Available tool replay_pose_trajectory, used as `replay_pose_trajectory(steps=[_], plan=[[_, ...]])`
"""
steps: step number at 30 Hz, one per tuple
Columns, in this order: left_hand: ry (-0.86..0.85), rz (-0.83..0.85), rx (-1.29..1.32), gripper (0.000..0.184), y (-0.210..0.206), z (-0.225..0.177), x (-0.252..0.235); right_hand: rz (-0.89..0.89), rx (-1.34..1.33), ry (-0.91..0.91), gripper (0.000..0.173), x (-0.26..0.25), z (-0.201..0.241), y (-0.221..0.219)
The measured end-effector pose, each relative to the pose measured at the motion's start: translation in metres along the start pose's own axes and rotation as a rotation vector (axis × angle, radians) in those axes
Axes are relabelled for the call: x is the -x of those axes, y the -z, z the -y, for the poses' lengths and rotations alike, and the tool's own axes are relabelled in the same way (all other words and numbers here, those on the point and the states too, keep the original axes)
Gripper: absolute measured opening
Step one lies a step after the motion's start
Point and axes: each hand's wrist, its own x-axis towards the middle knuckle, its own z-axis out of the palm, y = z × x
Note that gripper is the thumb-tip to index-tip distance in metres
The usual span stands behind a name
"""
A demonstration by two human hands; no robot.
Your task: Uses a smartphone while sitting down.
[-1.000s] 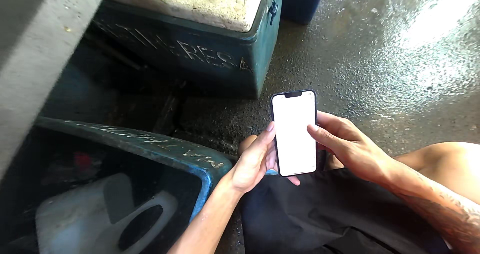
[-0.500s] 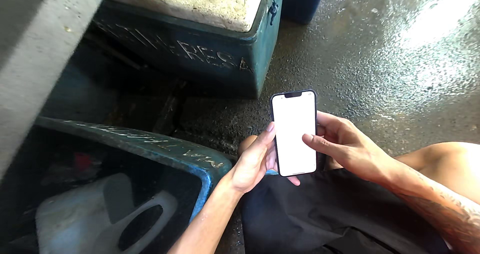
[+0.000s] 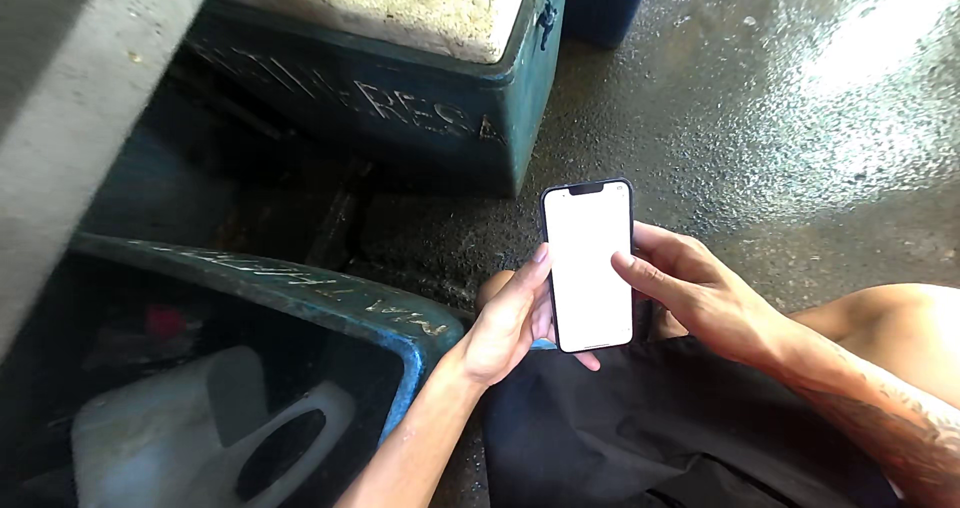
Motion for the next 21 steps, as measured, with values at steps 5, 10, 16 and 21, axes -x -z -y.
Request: replay_pose_trajectory(steps=[5,10,16,21], plan=[[0.004,0.003,-0.004,0.06,0.0004,0.0,0.0001,0.002,0.001,0.01,0.023,0.0005,0.0002,0.0004],[0.0,0.0,-0.011,0.06,0.0001,0.0,0.0002,0.005,-0.004,0.01,0.023,0.0002,-0.0003,0.0005],[0.004,0.011,-0.007,0.059,0.0008,0.0001,0.0002,0.008,0.002,0.012,0.025,-0.0002,-0.0009,0.0008],[-0.009,-0.01,-0.024,0.064,0.0003,0.0003,0.0003,0.011,0.009,0.014,0.023,0.0,-0.0004,0.0011]])
